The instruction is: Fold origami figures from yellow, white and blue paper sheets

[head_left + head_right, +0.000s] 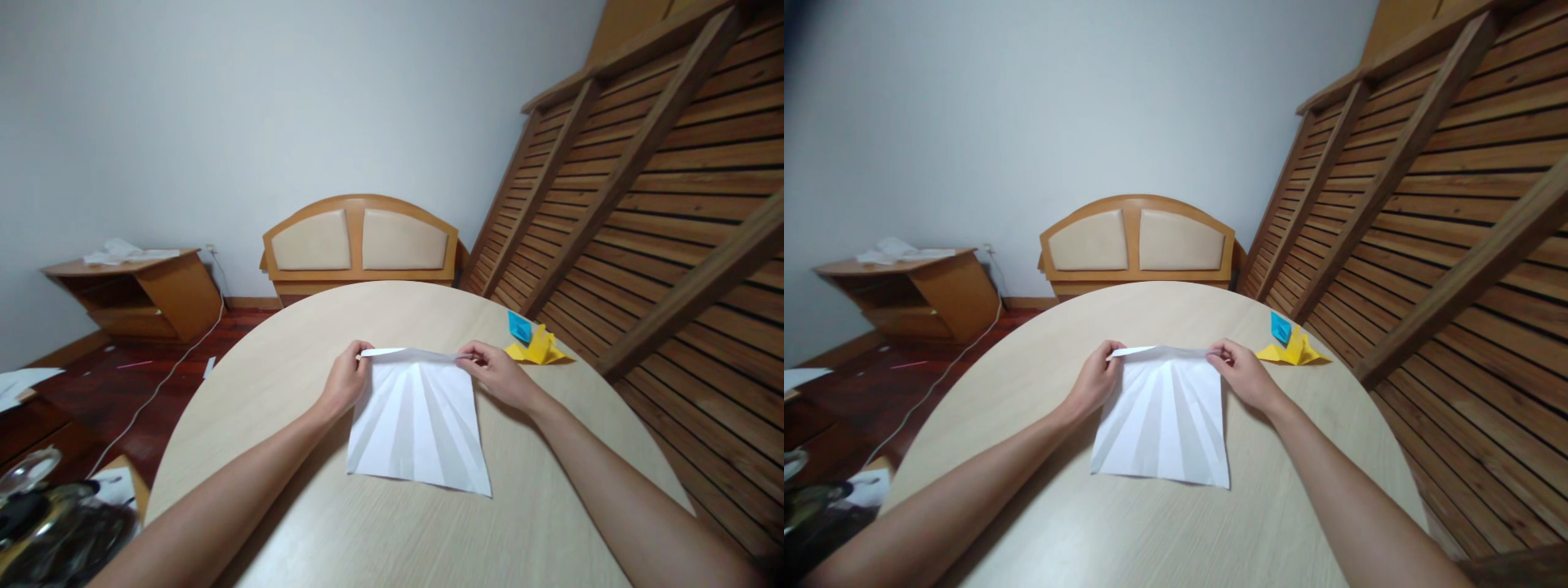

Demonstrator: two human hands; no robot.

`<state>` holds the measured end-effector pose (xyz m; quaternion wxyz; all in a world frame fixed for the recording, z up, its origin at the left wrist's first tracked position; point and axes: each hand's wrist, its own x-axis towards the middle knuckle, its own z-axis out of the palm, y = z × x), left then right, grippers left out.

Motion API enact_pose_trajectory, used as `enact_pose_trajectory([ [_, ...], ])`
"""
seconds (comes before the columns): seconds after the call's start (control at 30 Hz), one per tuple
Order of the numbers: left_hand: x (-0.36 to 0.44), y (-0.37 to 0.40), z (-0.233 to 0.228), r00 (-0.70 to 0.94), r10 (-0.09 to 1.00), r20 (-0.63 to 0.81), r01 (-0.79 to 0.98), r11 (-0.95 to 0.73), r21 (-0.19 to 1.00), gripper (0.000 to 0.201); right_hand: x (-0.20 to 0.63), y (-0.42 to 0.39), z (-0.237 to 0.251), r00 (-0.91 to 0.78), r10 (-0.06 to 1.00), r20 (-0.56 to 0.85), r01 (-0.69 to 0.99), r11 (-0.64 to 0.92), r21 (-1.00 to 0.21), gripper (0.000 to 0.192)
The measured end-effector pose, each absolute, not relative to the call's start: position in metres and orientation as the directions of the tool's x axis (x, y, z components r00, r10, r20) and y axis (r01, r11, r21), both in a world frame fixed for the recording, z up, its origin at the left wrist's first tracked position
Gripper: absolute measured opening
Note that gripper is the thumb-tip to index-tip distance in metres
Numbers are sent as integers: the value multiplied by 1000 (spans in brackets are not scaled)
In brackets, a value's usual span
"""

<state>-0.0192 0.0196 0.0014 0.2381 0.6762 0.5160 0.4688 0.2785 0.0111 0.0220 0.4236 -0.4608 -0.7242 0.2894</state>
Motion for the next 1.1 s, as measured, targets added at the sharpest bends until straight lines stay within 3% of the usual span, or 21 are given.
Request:
enact_pose_trajectory([
  [0.13,-16,17,-2,-21,907,421,483,-360,798,16,258,18,9,-8,940,341,310,327,-893,25],
  [0.27,-14,18,1,-61,914,400,426,-339,839,23,246,18,3,105,928,357,356,300,-885,25],
  [0.5,-16,23,4,-74,908,412,412,-348,842,20,250,13,13,54,859,509,536,406,-740,20],
  [0.73,-23,24,1,-68,903,425,468,-347,813,19,251,19,1,19,882,471,450,413,-792,24],
  [0.8,-24,22,0,-67,873,482,559,-368,743,25,253,20,-2,-6,901,433,464,386,-797,25],
  [0.87,-22,17,1,10,791,611,662,-463,589,35,255,22,-5,-27,919,394,506,352,-787,26],
  [0.93,-16,7,2,185,707,682,691,-588,421,34,258,23,-8,-46,930,364,554,327,-765,24],
  [1.0,-8,-4,2,407,695,593,646,-678,352,36,260,24,-10,-51,936,348,597,307,-741,23],
  [1.1,2,-17,0,642,687,341,622,-726,293,55,263,25,-12,-36,943,331,668,269,-693,23],
])
